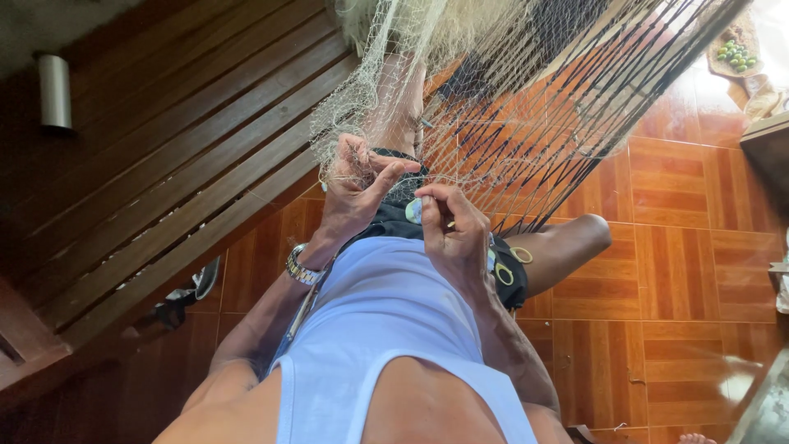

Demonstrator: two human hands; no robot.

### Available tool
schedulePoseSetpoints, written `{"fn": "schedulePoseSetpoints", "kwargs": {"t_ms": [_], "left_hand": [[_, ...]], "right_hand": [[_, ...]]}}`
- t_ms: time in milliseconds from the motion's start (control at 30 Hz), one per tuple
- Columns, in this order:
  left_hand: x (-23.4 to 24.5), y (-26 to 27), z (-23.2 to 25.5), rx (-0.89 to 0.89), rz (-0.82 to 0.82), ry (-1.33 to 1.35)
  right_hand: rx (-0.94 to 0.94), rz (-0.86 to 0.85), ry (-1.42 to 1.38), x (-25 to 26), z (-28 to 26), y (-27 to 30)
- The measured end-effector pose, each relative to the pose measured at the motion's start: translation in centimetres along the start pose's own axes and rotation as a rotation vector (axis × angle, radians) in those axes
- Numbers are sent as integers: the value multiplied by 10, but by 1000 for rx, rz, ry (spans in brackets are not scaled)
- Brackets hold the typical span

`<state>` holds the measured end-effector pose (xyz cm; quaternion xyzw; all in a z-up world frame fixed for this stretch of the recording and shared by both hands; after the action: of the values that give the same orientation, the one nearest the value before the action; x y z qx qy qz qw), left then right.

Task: Repairing a fishing net using a wooden shuttle

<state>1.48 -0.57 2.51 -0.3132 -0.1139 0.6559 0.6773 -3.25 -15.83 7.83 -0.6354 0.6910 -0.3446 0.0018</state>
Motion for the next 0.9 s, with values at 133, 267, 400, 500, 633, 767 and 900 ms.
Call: {"fn": "schedulePoseSetpoints", "kwargs": {"t_ms": [133,267,400,500,633,767,900], "left_hand": [[1,5,-4,-5,7,17],[13,9,-21,-8,13,-10],[3,4,-7,-7,7,4],[4,3,-7,4,19,39],[2,4,-8,40,52,95],[10,8,-19,103,96,229],[16,8,-20,162,103,305]], "right_hand": [[23,-16,-11,-3,5,2],[53,-43,10,-7,10,5],[70,-61,21,-8,12,5],[58,-67,32,-11,13,9],[68,-43,18,-6,3,4],[74,-8,4,6,-11,-2],[121,44,-164,9,12,2]]}}
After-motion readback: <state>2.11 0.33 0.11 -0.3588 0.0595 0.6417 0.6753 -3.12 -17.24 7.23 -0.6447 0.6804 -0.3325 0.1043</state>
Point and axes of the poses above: each hand's wrist, its own y-axis away from the middle knuckle, its own x-axis out of the back of the hand, z = x × y, the point moved 2 cm from there along -y, towards the middle knuckle, and after that the axes turned 3 degrees about -x, right-handed, at the moved point
